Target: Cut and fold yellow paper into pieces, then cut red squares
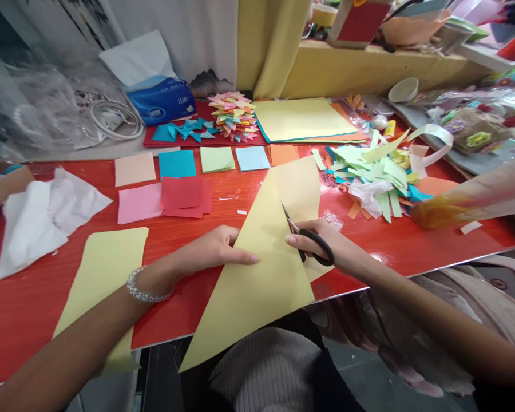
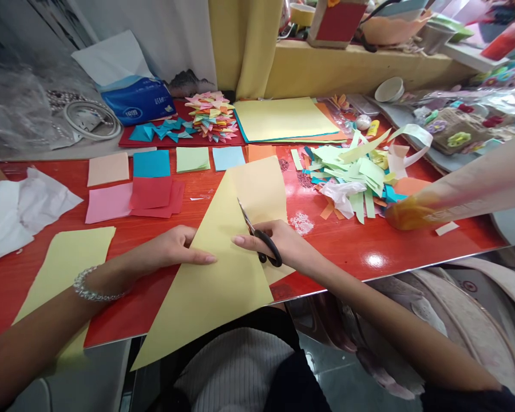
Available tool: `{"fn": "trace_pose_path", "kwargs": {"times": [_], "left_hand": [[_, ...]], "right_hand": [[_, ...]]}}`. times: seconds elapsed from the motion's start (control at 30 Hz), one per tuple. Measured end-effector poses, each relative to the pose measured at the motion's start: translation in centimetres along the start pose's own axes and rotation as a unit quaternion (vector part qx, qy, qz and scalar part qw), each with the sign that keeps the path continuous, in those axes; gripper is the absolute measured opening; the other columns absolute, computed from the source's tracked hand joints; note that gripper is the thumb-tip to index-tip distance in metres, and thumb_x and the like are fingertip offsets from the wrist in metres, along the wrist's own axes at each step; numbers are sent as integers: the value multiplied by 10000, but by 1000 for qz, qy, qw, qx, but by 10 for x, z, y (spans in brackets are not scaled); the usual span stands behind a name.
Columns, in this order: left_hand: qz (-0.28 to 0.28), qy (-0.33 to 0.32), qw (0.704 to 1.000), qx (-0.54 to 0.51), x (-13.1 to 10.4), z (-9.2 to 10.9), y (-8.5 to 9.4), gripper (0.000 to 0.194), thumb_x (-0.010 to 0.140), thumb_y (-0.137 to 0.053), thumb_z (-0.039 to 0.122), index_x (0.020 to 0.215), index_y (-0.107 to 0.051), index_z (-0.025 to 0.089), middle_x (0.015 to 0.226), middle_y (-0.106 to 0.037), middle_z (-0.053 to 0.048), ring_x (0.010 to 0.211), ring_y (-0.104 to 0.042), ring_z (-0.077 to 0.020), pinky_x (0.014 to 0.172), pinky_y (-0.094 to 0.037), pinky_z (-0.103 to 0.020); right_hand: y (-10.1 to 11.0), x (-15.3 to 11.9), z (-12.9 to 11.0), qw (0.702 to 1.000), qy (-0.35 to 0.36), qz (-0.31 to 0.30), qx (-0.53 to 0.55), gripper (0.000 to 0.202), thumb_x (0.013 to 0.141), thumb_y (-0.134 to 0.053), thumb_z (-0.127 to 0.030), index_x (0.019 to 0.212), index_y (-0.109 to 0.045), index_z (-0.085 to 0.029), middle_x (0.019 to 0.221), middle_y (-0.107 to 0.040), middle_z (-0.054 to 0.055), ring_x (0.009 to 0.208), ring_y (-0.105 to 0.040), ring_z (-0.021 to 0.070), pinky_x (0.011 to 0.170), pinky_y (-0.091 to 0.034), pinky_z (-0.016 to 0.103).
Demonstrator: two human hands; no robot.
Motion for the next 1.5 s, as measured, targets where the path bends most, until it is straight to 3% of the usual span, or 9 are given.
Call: {"fn": "trace_pose_path", "kwargs": {"times": [0.1,0.23,0.4,0.93,1.33,1.5], "left_hand": [[24,-48,998,-18,1,4,-1,370,732,-718,280,1088,-657,202,1006,-720,-53,868,-687,-213,710,-548,-269],[108,-110,986,-58,7,2,7,345,732,-713,304,1052,-657,188,1002,-718,-53,880,-677,-215,707,-543,-271],[158,-81,982,-71,10,-4,10,274,709,-725,343,877,-675,132,860,-732,-73,693,-671,-181,618,-532,-263],[151,-91,981,-84,7,-4,11,169,715,-724,282,755,-695,120,736,-730,-56,619,-667,-165,554,-526,-231],[123,-96,981,-115,7,-6,10,216,722,-718,319,814,-699,124,830,-736,-87,684,-675,-186,621,-538,-278],[132,-109,978,-120,7,-5,12,209,725,-715,319,799,-697,125,814,-735,-82,699,-673,-186,632,-537,-276]], "right_hand": [[-6,-1,1,999,3,-43,-3,396,704,-648,-540,663,-550,-158,611,-469,-12,566,-445,103,511,-301,240],[-17,-3,3,995,-11,-103,-6,372,719,-650,-520,721,-581,-154,611,-450,-20,556,-423,97,499,-278,242],[-21,-2,0,993,-22,-110,-38,403,697,-659,-541,679,-554,-153,576,-407,-37,522,-379,86,478,-239,243],[-25,2,-3,993,-34,-112,-27,440,702,-643,-573,777,-617,-140,636,-485,-8,557,-421,98,498,-284,246],[-23,0,-9,991,-25,-122,-40,405,707,-651,-546,749,-605,-147,664,-517,2,619,-485,123,545,-334,244],[-22,-1,-6,991,-19,-118,-59,413,716,-634,-558,731,-594,-147,605,-436,-25,550,-403,95,497,-275,237]]}}
Point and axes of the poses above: each hand's wrist, its own x-axis towards the middle knuckle, its own y-axis out of the back of the hand, z = x × y, the point moved 5 cm from there along x, towards the middle knuckle
